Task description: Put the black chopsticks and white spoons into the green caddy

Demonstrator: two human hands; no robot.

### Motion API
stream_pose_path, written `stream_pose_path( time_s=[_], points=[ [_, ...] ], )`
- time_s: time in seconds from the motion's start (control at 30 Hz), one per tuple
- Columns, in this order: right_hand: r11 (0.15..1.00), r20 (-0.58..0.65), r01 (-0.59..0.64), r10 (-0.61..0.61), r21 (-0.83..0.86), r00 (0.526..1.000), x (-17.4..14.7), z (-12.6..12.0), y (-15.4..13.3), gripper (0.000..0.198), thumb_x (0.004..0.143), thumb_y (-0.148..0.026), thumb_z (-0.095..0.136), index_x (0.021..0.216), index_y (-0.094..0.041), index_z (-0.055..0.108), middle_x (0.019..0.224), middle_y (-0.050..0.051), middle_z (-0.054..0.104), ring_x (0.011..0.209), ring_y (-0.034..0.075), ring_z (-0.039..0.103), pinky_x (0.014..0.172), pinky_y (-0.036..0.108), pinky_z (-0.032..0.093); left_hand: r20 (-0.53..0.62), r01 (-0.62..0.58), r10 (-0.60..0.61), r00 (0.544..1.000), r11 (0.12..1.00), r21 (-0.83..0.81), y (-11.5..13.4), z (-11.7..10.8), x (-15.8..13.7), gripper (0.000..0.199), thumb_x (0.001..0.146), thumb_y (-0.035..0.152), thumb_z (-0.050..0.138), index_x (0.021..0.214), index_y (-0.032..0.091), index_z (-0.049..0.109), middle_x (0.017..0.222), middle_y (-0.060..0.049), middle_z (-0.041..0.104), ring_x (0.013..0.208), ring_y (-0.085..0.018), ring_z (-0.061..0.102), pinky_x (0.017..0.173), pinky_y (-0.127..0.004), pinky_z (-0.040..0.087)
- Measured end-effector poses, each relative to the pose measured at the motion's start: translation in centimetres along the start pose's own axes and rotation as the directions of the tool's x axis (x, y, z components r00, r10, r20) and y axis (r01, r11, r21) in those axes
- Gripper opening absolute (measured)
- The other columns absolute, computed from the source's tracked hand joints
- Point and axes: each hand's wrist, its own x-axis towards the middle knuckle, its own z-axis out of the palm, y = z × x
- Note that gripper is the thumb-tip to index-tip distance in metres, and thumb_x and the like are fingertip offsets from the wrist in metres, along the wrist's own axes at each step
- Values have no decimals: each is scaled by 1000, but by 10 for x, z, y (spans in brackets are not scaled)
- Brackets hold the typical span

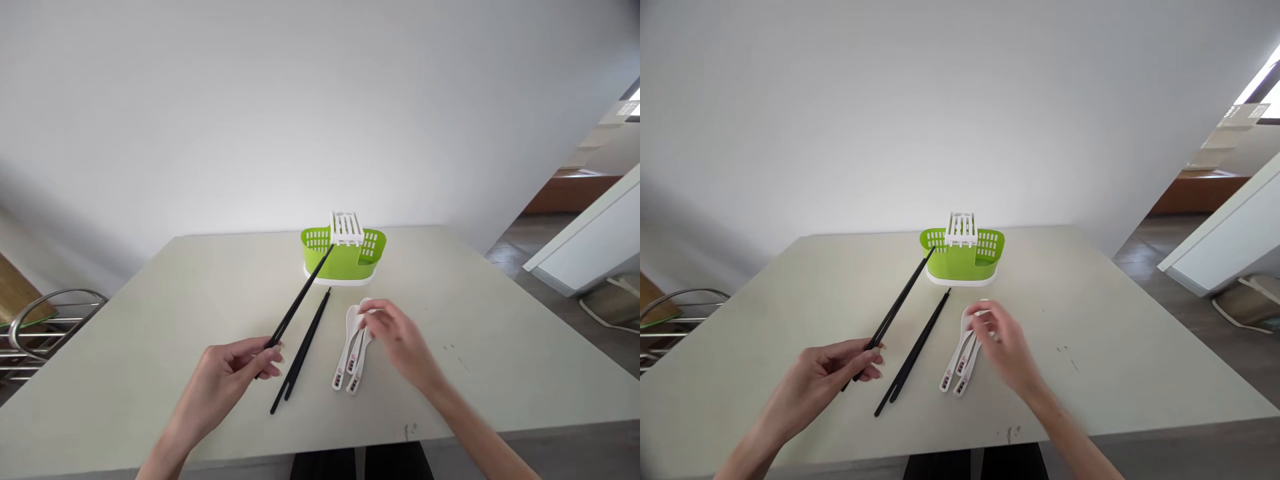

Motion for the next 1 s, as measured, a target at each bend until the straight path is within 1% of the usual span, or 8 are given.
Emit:
stream_pose_path(
  time_s=[0.03, 0.1, 0.17, 0.23, 0.3, 0.47, 0.8, 1.0],
  points=[
    [998, 110, -8, 1, 68, 994, 3, 11, -14, 38, 102, -55, 57, 120, -23, 65, 103, 8, 71, 90, 21, 69, 70, 30, 51, 36, 1, -1, 999, 1000, -18, 3, 3, 0, 43, 86, 65, 72, 99, 27, 86, 86, -5, 83, 83, -26, 80, 82, -33, 64],
    [986, 351, -26, -34, 164, 936, 9, 33, -34, 48, 101, -58, 61, 135, -24, 61, 114, 7, 68, 83, 16, 66, 67, 28, 50, 115, 19, -15, 993, 999, -31, 5, 9, 1, 44, 87, 65, 71, 95, 24, 85, 83, -5, 81, 81, -26, 79, 82, -35, 64],
    [980, 495, -40, -63, 195, 867, 14, 53, -42, 53, 99, -62, 62, 135, -23, 63, 97, 3, 66, 73, 14, 60, 63, 26, 45, 211, 35, -26, 977, 999, -38, 2, 13, 1, 45, 89, 65, 69, 91, 23, 83, 82, -6, 80, 81, -26, 78, 79, -35, 63],
    [973, 561, -66, -72, 222, 825, 17, 68, -39, 56, 101, -68, 56, 126, -20, 69, 75, -2, 58, 63, 12, 52, 60, 26, 41, 273, 46, -32, 962, 998, -45, -5, 16, -1, 47, 91, 65, 65, 89, 22, 81, 82, -6, 79, 82, -25, 77, 78, -34, 62],
    [955, 576, -121, -60, 270, 816, 18, 80, -31, 60, 101, -72, 51, 117, -18, 71, 65, -5, 49, 57, 10, 45, 56, 25, 37, 281, 64, -48, 959, 997, -49, -11, 19, -6, 47, 93, 65, 64, 89, 21, 80, 81, -6, 79, 81, -24, 76, 78, -33, 61],
    [900, 555, -237, -6, 365, 832, 12, 90, -19, 60, 97, -75, 56, 107, -17, 69, 64, -8, 41, 52, 8, 39, 49, 23, 31, 319, 101, -66, 945, 991, -93, -11, 23, -20, 52, 94, 69, 60, 89, 20, 78, 77, -6, 77, 72, -22, 75, 71, -30, 59],
    [946, 548, -170, -9, 276, 836, 3, 99, -35, 60, 98, -74, 54, 106, -18, 71, 65, -6, 44, 57, 10, 43, 56, 24, 39, 240, 83, -36, 970, 979, -189, -9, 24, -29, 50, 95, 66, 61, 98, 19, 78, 97, -8, 79, 73, -20, 74, 70, -31, 60],
    [963, 561, -157, 7, 220, 828, -3, 106, -36, 62, 98, -76, 52, 106, -18, 73, 68, -4, 49, 58, 10, 44, 54, 24, 37, 205, 76, -44, 978, 986, -150, -11, 24, -36, 54, 94, 70, 59, 100, 20, 78, 99, -8, 80, 73, -23, 76, 73, -35, 63]
  ],
)
